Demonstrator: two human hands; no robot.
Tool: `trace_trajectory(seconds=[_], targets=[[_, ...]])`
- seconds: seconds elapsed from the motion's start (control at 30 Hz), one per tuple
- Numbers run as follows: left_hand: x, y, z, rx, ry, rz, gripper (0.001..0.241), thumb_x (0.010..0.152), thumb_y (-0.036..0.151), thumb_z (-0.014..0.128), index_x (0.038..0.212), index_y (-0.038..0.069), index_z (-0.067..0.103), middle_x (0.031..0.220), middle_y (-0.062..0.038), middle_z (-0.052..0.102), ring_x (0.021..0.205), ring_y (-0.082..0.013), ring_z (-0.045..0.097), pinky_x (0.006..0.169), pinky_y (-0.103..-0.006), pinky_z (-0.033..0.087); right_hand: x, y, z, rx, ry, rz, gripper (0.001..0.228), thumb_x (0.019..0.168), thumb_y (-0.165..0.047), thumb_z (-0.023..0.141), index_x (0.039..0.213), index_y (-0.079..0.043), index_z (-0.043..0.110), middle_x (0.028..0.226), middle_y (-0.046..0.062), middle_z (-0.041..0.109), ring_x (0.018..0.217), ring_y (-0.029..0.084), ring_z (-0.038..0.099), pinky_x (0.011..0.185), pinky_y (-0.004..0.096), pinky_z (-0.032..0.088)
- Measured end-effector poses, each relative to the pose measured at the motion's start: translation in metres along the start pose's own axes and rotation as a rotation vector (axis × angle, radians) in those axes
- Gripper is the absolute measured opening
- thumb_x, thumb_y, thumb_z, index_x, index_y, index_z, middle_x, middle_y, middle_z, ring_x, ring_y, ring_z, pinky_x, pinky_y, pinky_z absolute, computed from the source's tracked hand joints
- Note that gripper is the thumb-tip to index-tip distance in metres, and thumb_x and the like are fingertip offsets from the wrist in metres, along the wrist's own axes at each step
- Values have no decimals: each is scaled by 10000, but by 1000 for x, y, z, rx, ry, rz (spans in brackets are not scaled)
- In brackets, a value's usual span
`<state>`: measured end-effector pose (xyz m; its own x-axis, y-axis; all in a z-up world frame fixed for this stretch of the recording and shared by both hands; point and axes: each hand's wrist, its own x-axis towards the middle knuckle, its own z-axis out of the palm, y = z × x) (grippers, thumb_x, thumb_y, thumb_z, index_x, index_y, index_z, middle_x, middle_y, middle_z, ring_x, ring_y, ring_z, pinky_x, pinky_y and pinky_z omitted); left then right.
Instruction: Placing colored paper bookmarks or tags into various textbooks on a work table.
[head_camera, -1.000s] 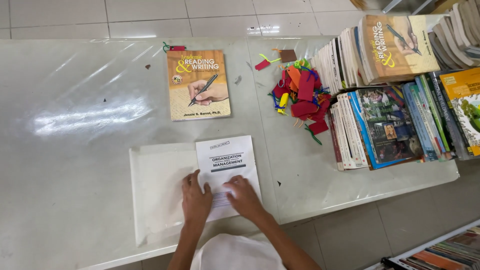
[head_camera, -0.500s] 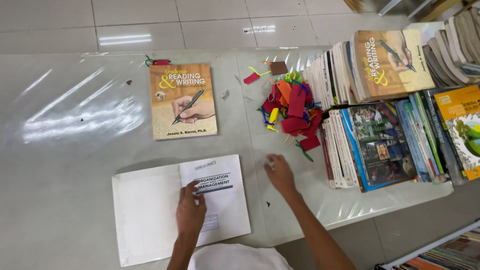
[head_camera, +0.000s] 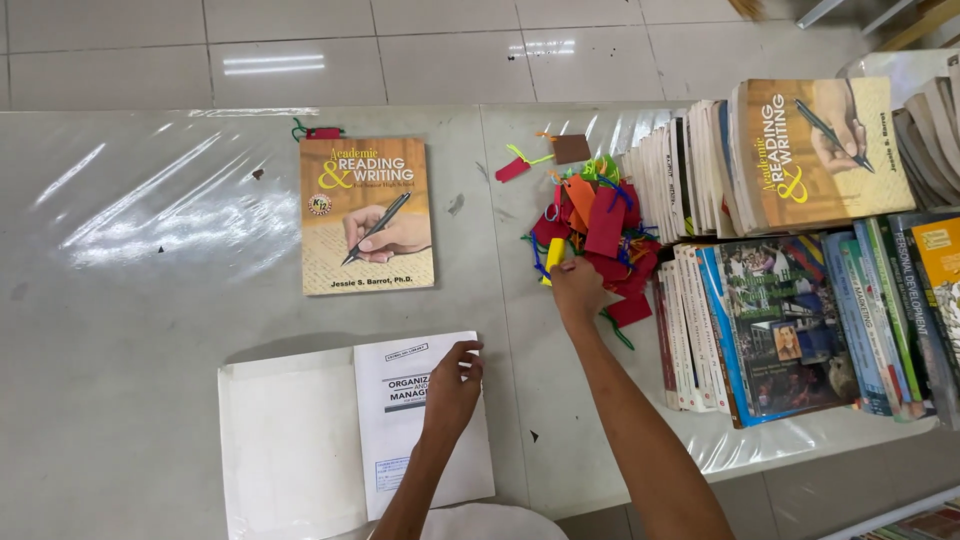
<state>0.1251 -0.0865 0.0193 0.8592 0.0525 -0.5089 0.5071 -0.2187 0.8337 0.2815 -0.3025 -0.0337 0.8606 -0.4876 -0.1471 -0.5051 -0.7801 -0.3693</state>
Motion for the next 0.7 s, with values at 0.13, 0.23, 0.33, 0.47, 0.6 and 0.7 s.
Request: trace_trajectory(seconds=[0.13, 0.23, 0.33, 0.47, 0.6, 0.7], targets=[[11, 1, 3, -47, -9, -11, 264, 973, 128, 574, 1214, 98, 677, 969, -57, 754, 828, -173, 717, 729, -352, 584, -12, 24, 9, 88, -1, 17, 233, 850, -313, 705, 975, -128, 770, 945, 48, 787, 885, 247, 767, 799, 429, 602], [20, 1, 5, -74, -31, -8, 272, 972, 129, 563, 1216, 98, 679, 962, -56, 760, 807, -167, 719, 737, -334, 578, -18, 21, -1, 238, 16, -79, 274, 848, -326, 711, 1006, -107, 757, 930, 56, 783, 883, 240, 777, 796, 416, 613], [14, 5, 1, -89, -56, -43, 278, 974, 132, 548, 1220, 98, 673, 956, -54, 753, 798, -153, 715, 745, -327, 571, -21, 1, -18, 15, -50, 25, 401, 868, -435, 790, 1049, -83, 729, 914, 109, 759, 904, 319, 720, 795, 482, 551], [3, -14, -4, -152, -35, -19, 276, 976, 126, 532, 1210, 77, 672, 947, -70, 751, 798, -142, 704, 749, -323, 572, -15, 13, -2, -15, -3, -55, 323, 834, -336, 787, 1018, -75, 734, 955, 108, 757, 901, 325, 721, 787, 483, 549], [-9, -38, -17, -208, -9, -49, 267, 985, 132, 530, 1202, 69, 674, 964, -82, 751, 800, -152, 700, 760, -315, 577, -26, 43, 14, 156, 22, 14, 264, 870, -276, 757, 1024, -62, 747, 976, 109, 771, 908, 297, 735, 805, 432, 564], [-1, -66, -16, -243, 10, -61, 273, 987, 136, 522, 1198, 64, 679, 973, -89, 749, 816, -156, 710, 765, -307, 586, -63, 53, 5, 350, 181, -58, 242, 851, -192, 766, 1060, -70, 749, 1008, 106, 754, 917, 273, 727, 812, 398, 560]])
